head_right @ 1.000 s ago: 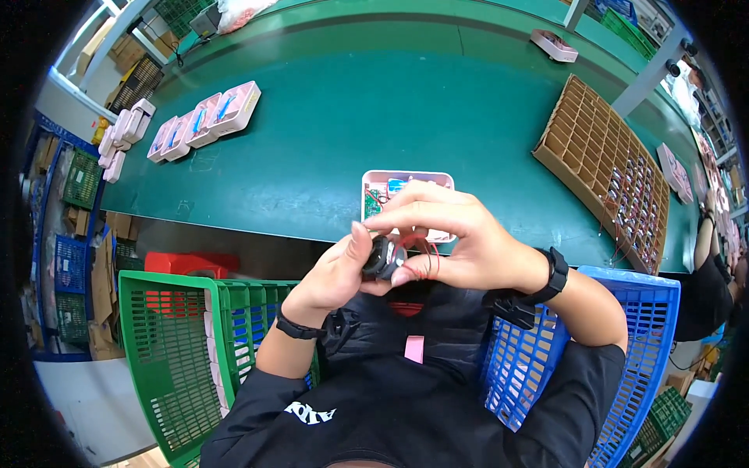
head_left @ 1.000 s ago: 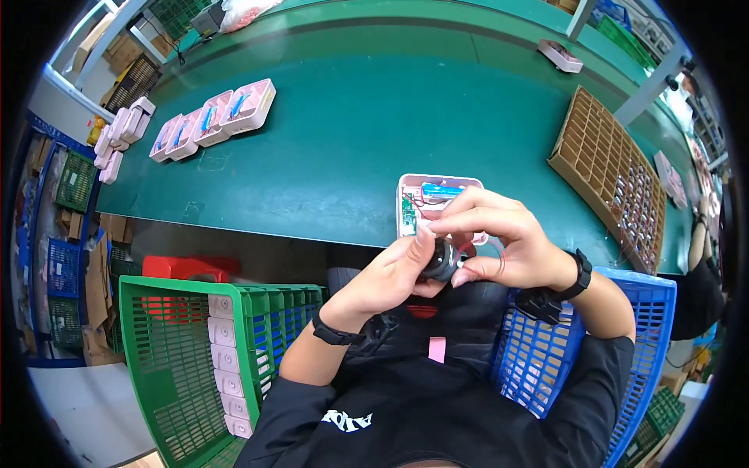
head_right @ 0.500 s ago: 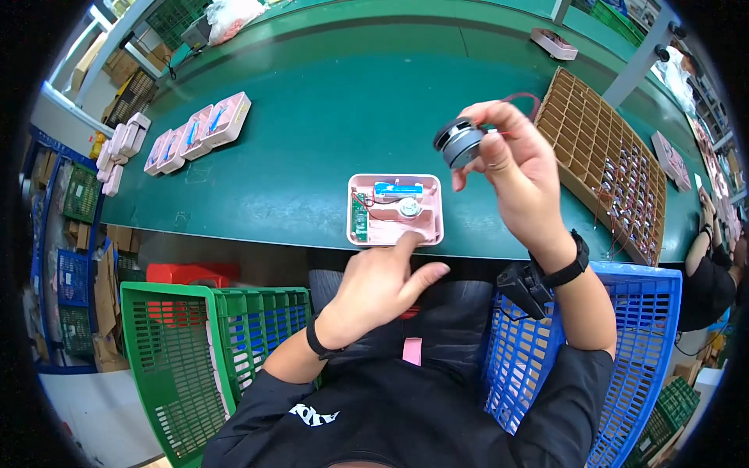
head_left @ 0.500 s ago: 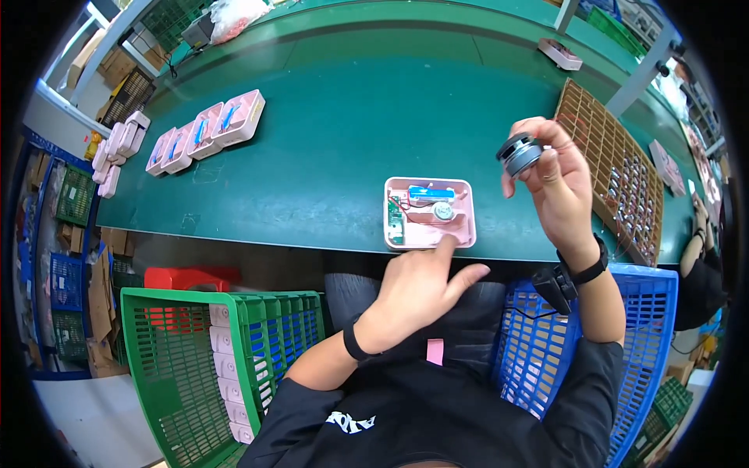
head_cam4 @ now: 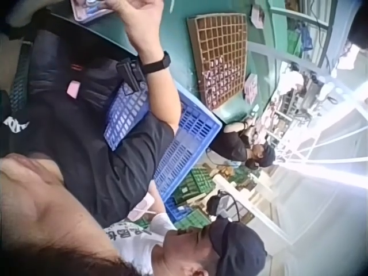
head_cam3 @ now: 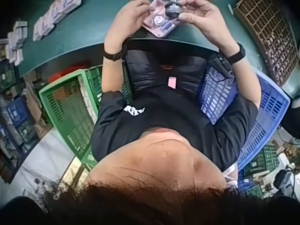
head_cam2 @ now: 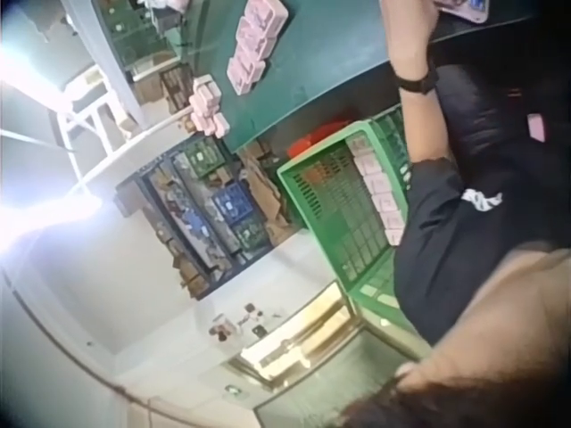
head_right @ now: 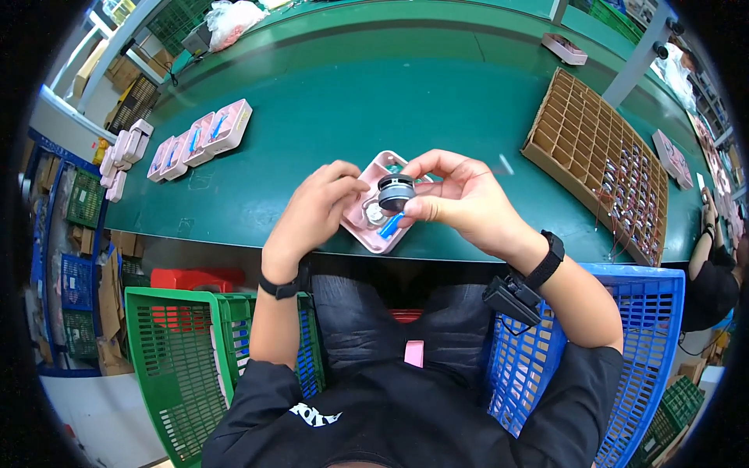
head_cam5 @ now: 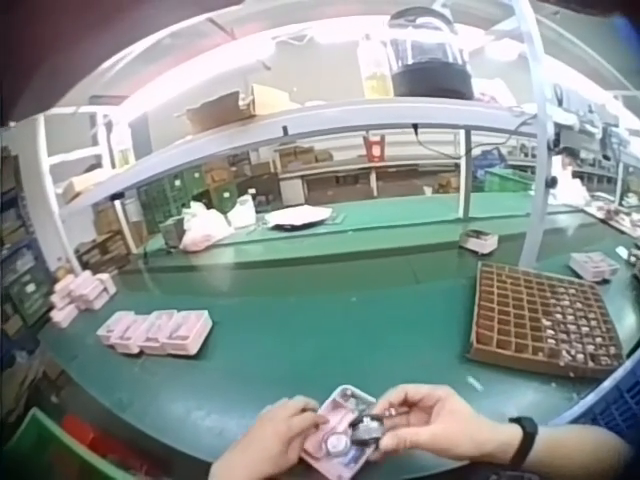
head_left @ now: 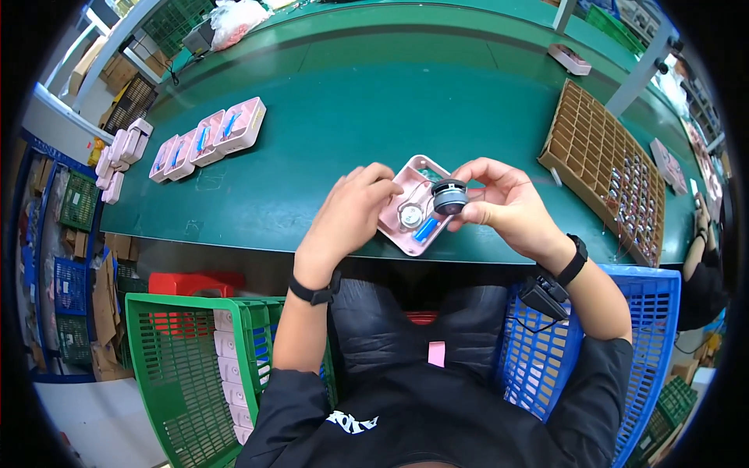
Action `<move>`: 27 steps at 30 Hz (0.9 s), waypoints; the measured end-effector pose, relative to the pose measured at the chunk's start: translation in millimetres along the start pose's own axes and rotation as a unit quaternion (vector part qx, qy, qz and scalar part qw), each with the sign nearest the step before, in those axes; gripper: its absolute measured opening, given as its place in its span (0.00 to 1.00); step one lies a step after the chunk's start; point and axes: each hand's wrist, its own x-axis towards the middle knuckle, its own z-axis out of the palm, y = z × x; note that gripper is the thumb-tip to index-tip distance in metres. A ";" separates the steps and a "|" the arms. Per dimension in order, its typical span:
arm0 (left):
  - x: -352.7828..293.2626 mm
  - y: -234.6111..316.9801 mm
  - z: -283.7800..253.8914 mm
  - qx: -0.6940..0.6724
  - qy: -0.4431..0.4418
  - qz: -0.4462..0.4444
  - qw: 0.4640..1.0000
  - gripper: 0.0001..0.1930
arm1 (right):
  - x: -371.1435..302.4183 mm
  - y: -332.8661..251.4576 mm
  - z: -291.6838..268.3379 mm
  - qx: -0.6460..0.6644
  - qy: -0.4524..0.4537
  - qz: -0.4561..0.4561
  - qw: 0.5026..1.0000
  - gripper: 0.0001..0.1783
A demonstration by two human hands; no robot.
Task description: The person picks up a speaker and places it into a pink plastic housing, pressing the wires into place. They then pick up a white plastic cover from a blue crate, snap it onto the housing, and place the assembled unit into a green crate.
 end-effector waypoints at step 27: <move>2.5 45.9 -24.6 -0.121 0.127 -0.007 0.984 0.10 | 15.0 -6.2 -5.0 -0.497 -0.013 -0.123 0.859 0.48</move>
